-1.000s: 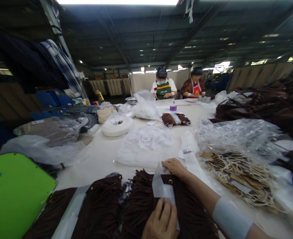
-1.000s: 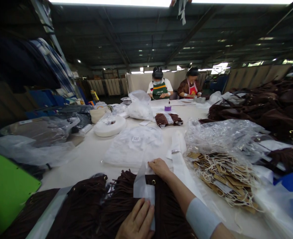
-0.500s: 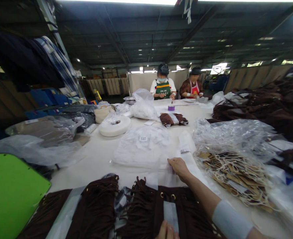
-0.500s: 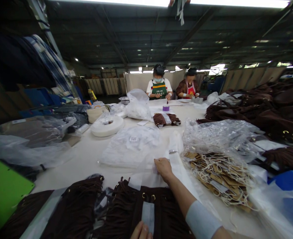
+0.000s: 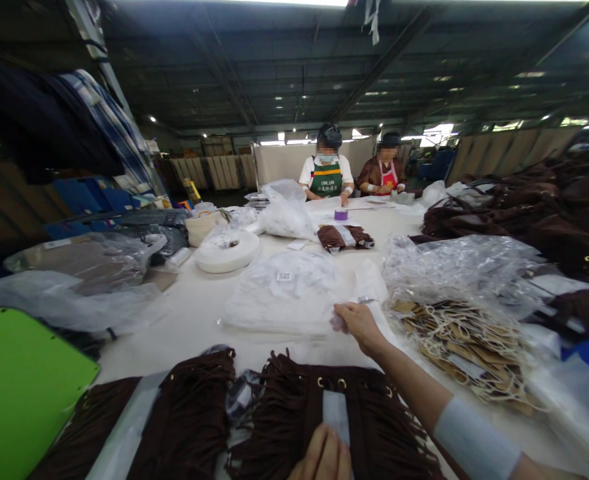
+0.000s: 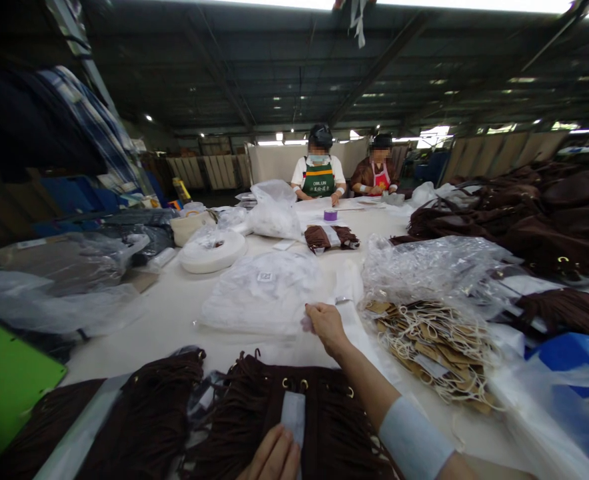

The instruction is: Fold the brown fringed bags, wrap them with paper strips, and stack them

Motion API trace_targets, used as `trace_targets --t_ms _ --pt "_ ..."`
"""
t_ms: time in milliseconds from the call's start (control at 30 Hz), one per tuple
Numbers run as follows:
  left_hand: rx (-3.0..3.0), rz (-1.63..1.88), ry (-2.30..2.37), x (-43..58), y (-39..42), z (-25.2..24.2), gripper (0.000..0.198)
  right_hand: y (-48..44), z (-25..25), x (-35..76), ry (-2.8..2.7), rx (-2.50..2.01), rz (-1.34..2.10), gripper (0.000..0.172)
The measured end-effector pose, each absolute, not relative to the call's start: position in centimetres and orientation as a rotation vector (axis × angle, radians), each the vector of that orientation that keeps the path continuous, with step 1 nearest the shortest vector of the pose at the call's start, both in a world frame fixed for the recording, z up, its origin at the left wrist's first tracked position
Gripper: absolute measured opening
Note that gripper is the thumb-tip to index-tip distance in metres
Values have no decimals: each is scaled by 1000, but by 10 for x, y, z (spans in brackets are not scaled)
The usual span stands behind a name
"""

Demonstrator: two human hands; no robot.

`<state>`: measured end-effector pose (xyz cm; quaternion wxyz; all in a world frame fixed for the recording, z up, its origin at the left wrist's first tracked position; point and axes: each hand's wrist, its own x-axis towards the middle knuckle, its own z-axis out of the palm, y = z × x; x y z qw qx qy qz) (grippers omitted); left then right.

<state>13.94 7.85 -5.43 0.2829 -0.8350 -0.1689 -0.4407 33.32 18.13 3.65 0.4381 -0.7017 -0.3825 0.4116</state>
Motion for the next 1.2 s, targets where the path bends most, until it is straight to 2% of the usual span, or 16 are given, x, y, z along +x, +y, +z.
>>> trace_targets --t_ms 133,367,567,700,800,900,1067,1200 --pt "-2397 -1075 -445 137 81 -19 34 177 48 334 -963 -1667 943 23" --pt "-2567 -952 -557 140 84 0 34 126 72 314 -1168 -1425 769 29" --pt "-2732 -822 -684 132 71 -3 36 54 54 286 -1363 -1311 810 30" --pt "-2868 -1089 -770 128 63 -7 41 19 28 272 -1683 -1217 665 31" --pt "-2941 -1263 -838 123 61 -11 40 3 11 267 -1935 -1103 374 44" --pt "-2990 -1272 -820 116 59 -15 44 -7 2 265 -2047 -1091 250 54" --pt "-2953 -1389 -945 113 58 -16 29 -19 -5 267 -2114 -1088 255 52" --pt "-3051 -1514 -1039 115 59 -7 31 -25 -6 267 -2105 -1095 242 49"
